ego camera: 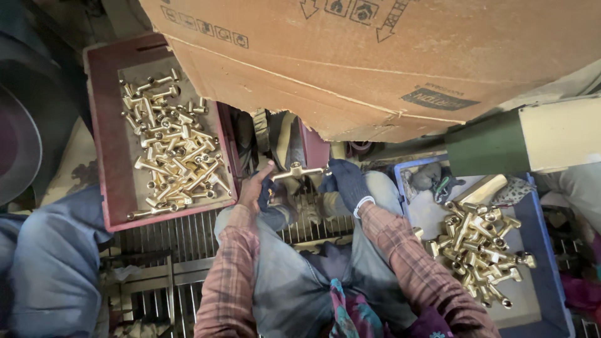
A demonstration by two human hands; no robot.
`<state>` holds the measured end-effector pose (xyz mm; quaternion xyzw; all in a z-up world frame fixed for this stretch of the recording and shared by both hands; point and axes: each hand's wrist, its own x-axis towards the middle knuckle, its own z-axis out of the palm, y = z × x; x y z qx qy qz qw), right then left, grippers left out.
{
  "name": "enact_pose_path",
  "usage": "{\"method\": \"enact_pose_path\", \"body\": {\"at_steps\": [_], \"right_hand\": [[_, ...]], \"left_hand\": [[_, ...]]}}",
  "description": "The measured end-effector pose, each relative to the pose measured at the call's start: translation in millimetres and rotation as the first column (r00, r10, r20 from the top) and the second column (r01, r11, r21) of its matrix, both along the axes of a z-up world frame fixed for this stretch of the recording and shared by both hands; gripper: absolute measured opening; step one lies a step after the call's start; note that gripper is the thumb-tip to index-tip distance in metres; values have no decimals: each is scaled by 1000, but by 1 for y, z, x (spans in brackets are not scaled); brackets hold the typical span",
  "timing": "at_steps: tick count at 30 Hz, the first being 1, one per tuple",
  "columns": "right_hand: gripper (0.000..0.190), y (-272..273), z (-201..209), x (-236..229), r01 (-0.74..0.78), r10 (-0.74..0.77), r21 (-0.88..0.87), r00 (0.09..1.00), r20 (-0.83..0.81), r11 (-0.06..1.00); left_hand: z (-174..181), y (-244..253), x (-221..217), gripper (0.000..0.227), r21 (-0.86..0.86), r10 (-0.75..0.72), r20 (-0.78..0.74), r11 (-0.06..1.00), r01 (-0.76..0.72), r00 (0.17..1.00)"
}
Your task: The person sits on the floor and repeatedly rubs small brass-colored metal parts against a rotating grinding wheel. They handle the parts one at a time, turning them to polish different sides, and place the finished pieces into a blue tray.
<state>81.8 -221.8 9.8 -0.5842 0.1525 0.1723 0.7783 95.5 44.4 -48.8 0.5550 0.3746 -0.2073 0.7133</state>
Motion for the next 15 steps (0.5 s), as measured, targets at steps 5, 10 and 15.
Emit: {"method": "enact_pose_path", "body": {"at_steps": [5, 10, 15], "right_hand": [[31, 3, 1, 9, -21, 11, -50, 982, -190, 999], [33, -10, 29, -14, -170, 151, -182, 982, -116, 968], [40, -34, 47, -45, -259, 324, -389, 940, 110, 884]], "left_hand": [[-15, 8, 8, 57, -101, -46, -86, 994, 37, 995], [-6, 14, -26, 44, -22, -30, 132, 999, 33, 991], [7, 8, -70, 37, 146, -160, 609, 985, 89, 777]]}}
